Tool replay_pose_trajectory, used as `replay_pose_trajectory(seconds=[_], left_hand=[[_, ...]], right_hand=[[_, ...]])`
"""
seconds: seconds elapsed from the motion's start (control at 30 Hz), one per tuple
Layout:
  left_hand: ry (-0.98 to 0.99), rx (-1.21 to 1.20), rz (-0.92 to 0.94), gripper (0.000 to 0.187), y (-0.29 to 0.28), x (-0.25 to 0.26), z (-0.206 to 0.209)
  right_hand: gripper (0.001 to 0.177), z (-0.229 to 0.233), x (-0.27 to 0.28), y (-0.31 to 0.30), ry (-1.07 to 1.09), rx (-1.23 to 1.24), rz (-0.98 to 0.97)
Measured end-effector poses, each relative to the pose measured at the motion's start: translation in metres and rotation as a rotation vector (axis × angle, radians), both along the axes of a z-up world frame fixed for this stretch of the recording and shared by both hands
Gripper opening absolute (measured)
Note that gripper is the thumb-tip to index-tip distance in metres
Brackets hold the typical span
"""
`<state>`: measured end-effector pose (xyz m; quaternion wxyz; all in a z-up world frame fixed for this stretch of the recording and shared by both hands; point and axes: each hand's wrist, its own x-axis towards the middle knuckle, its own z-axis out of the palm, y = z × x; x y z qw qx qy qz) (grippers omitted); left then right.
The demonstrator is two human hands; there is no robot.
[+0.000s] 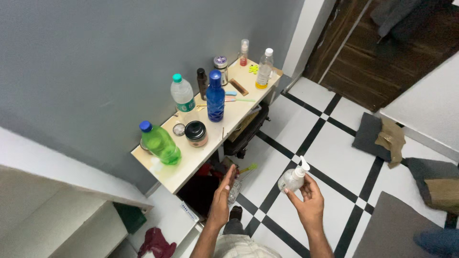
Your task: The person repeatedly opens a wall cabinet and transfers various personal care items, including bottles, a comb, and a jar, from the shelves to a small table. The person handles each item individually and places them on the table surface.
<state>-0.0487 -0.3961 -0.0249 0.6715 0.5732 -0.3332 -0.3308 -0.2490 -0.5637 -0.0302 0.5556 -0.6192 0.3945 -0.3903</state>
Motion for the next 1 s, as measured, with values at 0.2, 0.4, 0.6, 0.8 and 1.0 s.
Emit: replay_pose_trajectory(seconds=[0.2,0.4,0.6,0.8,1.0], left_hand=[[0.042,-0.034,-0.084,0.062,-0.054,0.027,-0.013],[0.019,-0.112,-0.129,0.062,-0.107,0.066,-0.017],[0.000,-0.009,-0.129,0.066,-0.148,0.113,-0.009],[-0.040,0.035,-0.105,0.066,-0.168,0.149,-0.013],[-0.037,-0.048,-0.082,0.066,-0.179,0.166,-0.018]], right_hand=[[0.077,-0.012,0.012,-0.036,-0.041,-0.010,-0.049],[0.076,-0.014,0.051,-0.086,0.003,0.009,-0.055],[0.074,-0.011,0.102,-0.125,-0.003,-0.002,-0.039],[0.074,-0.015,0.129,-0.151,-0.002,-0.029,-0.007],[0.072,-0.013,0.151,-0.177,-0.055,0.011,0.007]])
